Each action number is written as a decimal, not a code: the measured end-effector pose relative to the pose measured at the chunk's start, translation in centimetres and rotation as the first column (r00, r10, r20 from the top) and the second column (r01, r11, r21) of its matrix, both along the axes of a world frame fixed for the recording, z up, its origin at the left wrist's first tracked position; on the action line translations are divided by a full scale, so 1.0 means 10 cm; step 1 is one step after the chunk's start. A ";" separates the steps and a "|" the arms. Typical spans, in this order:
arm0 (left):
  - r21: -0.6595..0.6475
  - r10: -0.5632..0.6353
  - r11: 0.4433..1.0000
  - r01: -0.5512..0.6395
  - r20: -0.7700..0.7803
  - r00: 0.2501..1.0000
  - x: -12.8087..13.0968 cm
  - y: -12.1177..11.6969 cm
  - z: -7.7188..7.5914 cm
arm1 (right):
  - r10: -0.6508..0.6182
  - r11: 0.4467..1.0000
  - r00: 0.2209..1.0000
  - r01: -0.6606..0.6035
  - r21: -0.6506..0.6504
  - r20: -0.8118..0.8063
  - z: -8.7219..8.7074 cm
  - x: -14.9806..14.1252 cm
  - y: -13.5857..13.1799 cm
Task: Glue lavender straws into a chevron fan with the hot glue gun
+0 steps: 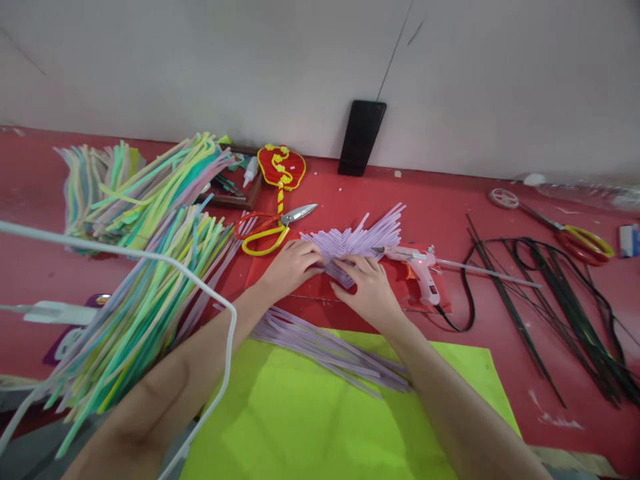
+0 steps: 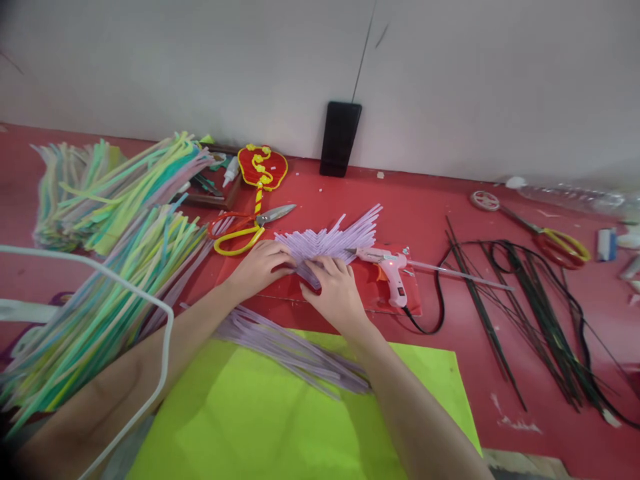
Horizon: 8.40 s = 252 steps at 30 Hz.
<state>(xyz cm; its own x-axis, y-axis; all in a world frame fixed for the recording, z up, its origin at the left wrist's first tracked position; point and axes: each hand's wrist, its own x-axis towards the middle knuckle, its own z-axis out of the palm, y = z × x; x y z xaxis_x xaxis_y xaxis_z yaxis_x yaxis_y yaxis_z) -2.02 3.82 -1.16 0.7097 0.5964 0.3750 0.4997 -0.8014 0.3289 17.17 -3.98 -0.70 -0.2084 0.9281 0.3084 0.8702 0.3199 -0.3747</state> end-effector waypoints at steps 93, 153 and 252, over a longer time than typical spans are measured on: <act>0.019 0.169 0.985 -0.170 0.014 0.985 -0.30 0.08 -0.05 | -0.012 0.997 1.000 0.013 0.080 -0.011 -0.07 0.02 -0.03; -0.031 0.099 0.993 -0.117 -0.338 0.936 -0.02 -0.29 0.05 | -0.022 0.999 0.999 0.023 0.043 -0.028 -0.06 0.01 -0.04; -0.232 0.337 0.931 -0.282 0.255 0.906 -0.11 -0.05 -0.05 | -0.593 0.700 0.797 0.581 -0.415 0.116 0.17 1.12 -0.13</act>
